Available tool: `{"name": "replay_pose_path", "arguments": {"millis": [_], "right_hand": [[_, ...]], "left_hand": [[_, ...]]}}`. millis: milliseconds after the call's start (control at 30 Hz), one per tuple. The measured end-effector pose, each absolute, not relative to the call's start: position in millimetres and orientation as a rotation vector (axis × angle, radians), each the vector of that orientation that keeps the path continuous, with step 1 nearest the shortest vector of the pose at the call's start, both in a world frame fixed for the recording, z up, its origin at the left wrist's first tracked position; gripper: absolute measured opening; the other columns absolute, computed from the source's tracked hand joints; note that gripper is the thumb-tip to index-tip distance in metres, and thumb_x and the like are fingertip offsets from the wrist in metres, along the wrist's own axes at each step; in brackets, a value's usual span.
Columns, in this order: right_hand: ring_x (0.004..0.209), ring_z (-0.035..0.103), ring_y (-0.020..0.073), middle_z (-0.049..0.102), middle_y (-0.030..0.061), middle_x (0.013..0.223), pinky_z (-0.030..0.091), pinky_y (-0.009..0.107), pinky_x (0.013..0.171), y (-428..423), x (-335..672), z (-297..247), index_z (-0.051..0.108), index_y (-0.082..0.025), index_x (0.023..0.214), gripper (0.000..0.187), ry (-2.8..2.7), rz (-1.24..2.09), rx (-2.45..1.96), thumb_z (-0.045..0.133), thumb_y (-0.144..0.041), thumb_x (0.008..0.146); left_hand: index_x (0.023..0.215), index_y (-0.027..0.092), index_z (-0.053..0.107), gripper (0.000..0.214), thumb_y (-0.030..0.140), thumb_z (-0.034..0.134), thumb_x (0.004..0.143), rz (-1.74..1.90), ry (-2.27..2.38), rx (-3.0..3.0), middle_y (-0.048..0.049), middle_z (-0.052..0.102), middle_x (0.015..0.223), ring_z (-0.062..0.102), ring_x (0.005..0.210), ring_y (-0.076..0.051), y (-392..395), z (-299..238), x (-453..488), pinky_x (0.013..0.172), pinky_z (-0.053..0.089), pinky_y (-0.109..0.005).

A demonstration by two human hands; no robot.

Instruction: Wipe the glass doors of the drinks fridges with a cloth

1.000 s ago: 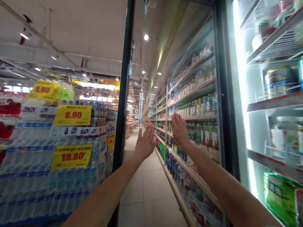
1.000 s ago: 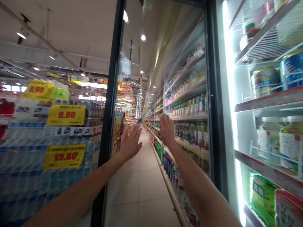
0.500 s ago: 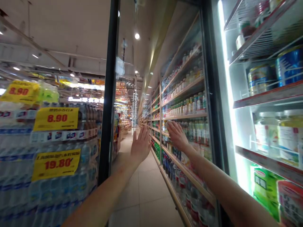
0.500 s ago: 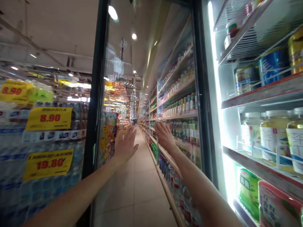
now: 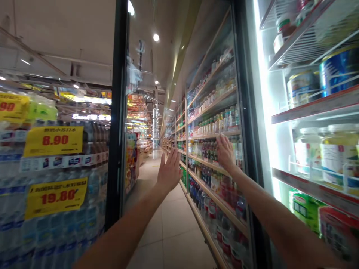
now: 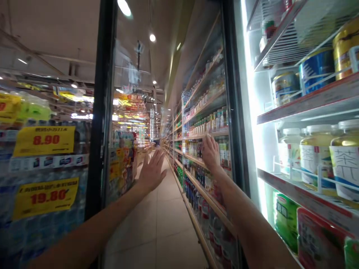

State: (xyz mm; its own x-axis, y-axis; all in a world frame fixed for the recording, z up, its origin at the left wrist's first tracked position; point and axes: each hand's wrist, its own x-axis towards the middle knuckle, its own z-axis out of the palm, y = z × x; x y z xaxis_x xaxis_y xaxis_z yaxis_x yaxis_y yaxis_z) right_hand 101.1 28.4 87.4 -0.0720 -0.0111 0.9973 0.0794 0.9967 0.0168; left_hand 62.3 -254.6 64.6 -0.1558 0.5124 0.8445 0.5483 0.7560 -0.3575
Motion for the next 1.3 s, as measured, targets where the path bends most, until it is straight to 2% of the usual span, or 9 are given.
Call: {"name": "replay_pose_path", "arguments": {"millis": [167,233,400,467,600,800,1000,1200,1300], "right_hand": [[0.131,0.031,0.0305,0.036,0.0236,0.14,0.028,0.049,0.106,70,112,101,0.042,-0.003,0.131,0.05,-1.5,0.144,-0.372,0.03,-0.017,0.085],[0.131,0.03,0.0292,0.036,0.021,0.14,0.029,0.047,0.106,59,108,99,0.043,-0.004,0.131,0.05,-1.512,0.119,-0.34,0.032,-0.017,0.084],[0.134,0.028,0.0232,0.042,0.01,0.14,0.03,0.044,0.108,18,95,102,0.048,-0.014,0.129,0.049,-1.658,-0.155,0.066,0.036,-0.014,0.081],[0.133,0.03,0.0252,0.042,0.0121,0.14,0.031,0.047,0.107,19,96,111,0.048,-0.012,0.129,0.05,-1.631,-0.092,0.005,0.036,-0.014,0.081],[0.133,0.029,0.0313,0.037,0.0214,0.14,0.03,0.053,0.105,13,96,129,0.044,-0.002,0.13,0.051,-1.496,0.129,-0.259,0.033,-0.018,0.083],[0.134,0.027,0.0219,0.043,0.0069,0.14,0.027,0.043,0.109,-60,73,130,0.048,-0.017,0.13,0.05,-1.703,-0.231,0.267,0.036,-0.011,0.082],[0.135,0.025,0.0269,0.039,0.0157,0.141,0.027,0.051,0.107,-64,67,140,0.041,-0.01,0.134,0.05,-1.451,0.067,-0.043,0.032,-0.018,0.086],[0.134,0.027,0.0221,0.044,0.0085,0.139,0.026,0.044,0.109,-115,59,131,0.045,-0.016,0.132,0.049,-1.647,-0.326,0.403,0.035,-0.011,0.084],[0.134,0.028,0.0227,0.044,0.0088,0.139,0.027,0.046,0.108,-125,55,140,0.044,-0.018,0.133,0.049,-1.665,-0.296,0.375,0.036,-0.012,0.085]], "left_hand": [[0.137,0.009,0.035,0.057,0.029,0.04,0.084,-0.037,-1.787,-0.796,-0.0129,0.029,0.146,0.023,0.137,-0.026,-252,63,61,0.111,0.017,-0.051],[0.136,0.009,0.035,0.056,0.028,0.04,0.084,-0.03,-1.776,-0.792,-0.0128,0.03,0.146,0.024,0.136,-0.026,-253,64,61,0.111,0.018,-0.05],[0.136,0.009,0.035,0.054,0.03,0.036,0.086,-0.021,-1.783,-0.796,-0.0117,0.029,0.146,0.025,0.136,-0.024,-262,71,59,0.11,0.018,-0.051],[0.137,0.009,0.035,0.055,0.029,0.036,0.086,-0.041,-1.777,-0.759,-0.0121,0.028,0.146,0.025,0.136,-0.025,-270,76,56,0.111,0.016,-0.051],[0.137,0.008,0.033,0.056,0.03,0.037,0.086,-0.064,-1.772,-0.695,-0.0129,0.026,0.147,0.024,0.136,-0.025,-286,90,53,0.11,0.014,-0.052],[0.135,0.007,0.035,0.055,0.032,0.038,0.086,-0.071,-1.807,-0.57,-0.0139,0.028,0.146,0.025,0.136,-0.027,-308,105,48,0.109,0.017,-0.053],[0.136,0.008,0.035,0.055,0.033,0.037,0.087,-0.061,-1.807,-0.52,-0.0124,0.029,0.146,0.023,0.137,-0.026,-333,106,41,0.111,0.015,-0.053],[0.136,0.007,0.036,0.055,0.032,0.037,0.087,-0.045,-1.845,-0.524,-0.0125,0.027,0.147,0.025,0.136,-0.025,-342,107,46,0.111,0.016,-0.053],[0.136,0.008,0.036,0.055,0.032,0.038,0.087,-0.041,-1.845,-0.501,-0.0125,0.028,0.146,0.026,0.136,-0.025,-352,110,43,0.11,0.018,-0.052]]}}
